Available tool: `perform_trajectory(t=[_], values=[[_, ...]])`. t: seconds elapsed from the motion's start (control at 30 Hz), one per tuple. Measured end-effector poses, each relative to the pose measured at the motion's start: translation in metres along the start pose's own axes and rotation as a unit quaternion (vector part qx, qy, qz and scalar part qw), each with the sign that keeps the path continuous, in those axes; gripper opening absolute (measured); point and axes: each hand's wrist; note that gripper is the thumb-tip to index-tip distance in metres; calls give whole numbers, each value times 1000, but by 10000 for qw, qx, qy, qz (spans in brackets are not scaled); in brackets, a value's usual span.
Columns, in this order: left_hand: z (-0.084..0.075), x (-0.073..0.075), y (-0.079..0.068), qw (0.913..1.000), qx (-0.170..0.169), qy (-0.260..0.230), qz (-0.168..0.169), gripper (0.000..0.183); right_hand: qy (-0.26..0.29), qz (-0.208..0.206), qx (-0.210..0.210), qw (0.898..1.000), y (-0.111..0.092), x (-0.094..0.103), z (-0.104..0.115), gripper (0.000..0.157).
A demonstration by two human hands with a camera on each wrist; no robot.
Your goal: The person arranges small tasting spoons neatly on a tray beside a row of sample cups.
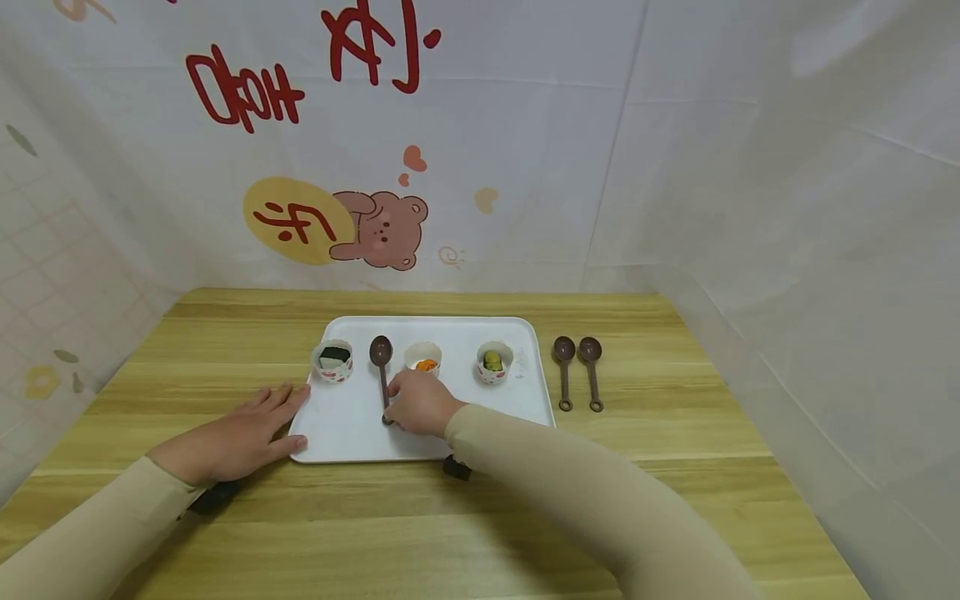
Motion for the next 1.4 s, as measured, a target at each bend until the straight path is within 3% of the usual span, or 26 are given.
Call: perform_trajectory(t=[0.47,1.4], values=[[2,-2,2,10000,0,-23,-14,86,-321,73,58,9994,3,-2,5,14],[1,1,0,10000,4,-25,33,87,-580,108,-177,9981,10,-7,6,17]])
Point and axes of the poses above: each hand's wrist, its own y-axis towards the middle knuckle, its own x-axis out of the back of the hand, z = x × y, and after that the axes turned 10 degrees about x, right-handed
